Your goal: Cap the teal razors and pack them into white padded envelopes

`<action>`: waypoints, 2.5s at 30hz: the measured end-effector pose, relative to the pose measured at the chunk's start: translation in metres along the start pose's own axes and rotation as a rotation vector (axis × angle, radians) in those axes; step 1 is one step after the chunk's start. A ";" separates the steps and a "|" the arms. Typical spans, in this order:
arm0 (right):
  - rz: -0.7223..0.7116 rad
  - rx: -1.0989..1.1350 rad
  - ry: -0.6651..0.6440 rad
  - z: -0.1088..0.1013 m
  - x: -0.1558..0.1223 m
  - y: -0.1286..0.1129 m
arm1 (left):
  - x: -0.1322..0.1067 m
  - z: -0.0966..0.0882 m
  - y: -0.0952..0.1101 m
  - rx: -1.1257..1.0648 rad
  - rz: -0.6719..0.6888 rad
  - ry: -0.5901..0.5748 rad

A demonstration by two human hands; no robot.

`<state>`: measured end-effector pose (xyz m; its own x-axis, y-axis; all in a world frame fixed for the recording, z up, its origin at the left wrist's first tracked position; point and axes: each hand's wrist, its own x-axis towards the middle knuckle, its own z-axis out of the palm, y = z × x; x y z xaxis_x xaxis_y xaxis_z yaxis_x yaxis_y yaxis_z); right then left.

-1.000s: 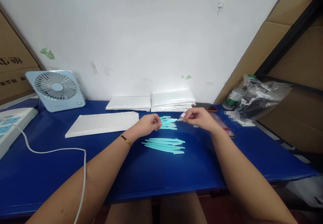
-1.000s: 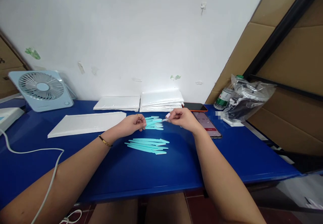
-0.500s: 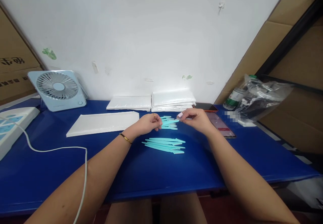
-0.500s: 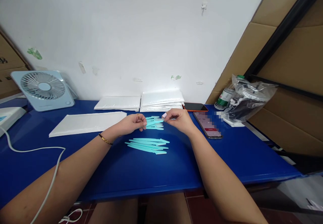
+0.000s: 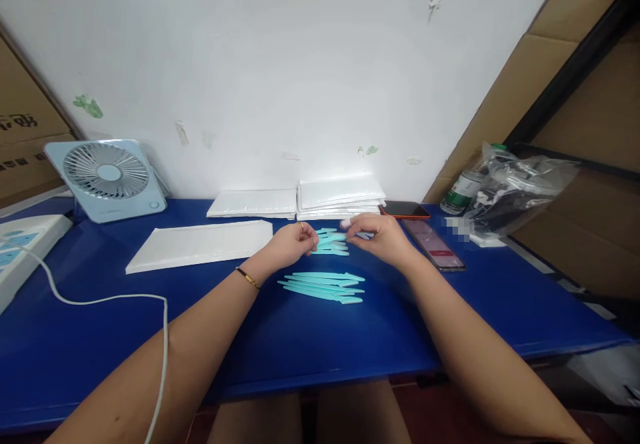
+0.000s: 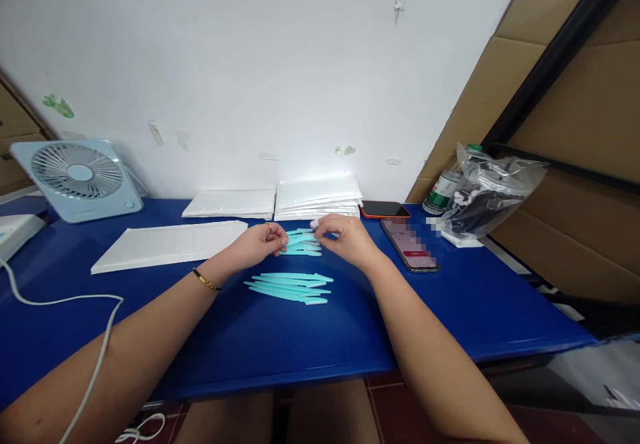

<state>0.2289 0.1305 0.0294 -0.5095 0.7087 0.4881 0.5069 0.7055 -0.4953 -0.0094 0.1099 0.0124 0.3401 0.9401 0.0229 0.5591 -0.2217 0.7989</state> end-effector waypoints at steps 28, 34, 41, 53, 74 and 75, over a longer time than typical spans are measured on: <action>0.439 -0.115 -0.505 -0.023 -0.008 0.028 | -0.005 0.001 0.003 0.496 0.124 -0.053; 0.350 0.011 -0.570 -0.012 -0.006 0.024 | -0.003 0.002 0.002 0.525 0.164 -0.046; 0.322 0.040 -0.470 0.009 -0.002 0.020 | 0.005 0.007 -0.005 0.510 0.231 -0.053; 0.362 -0.321 -0.038 -0.010 -0.003 0.050 | -0.010 0.001 0.015 0.436 0.243 -0.206; 0.348 0.060 -0.567 -0.008 -0.006 0.023 | -0.007 0.008 0.012 0.566 0.200 -0.119; 0.329 -0.003 -0.526 -0.009 -0.007 0.023 | -0.007 0.008 0.013 0.576 0.200 -0.111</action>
<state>0.2504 0.1415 0.0216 -0.6006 0.7920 -0.1099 0.6972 0.4515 -0.5568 0.0009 0.0984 0.0177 0.5399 0.8401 0.0517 0.7842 -0.5244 0.3318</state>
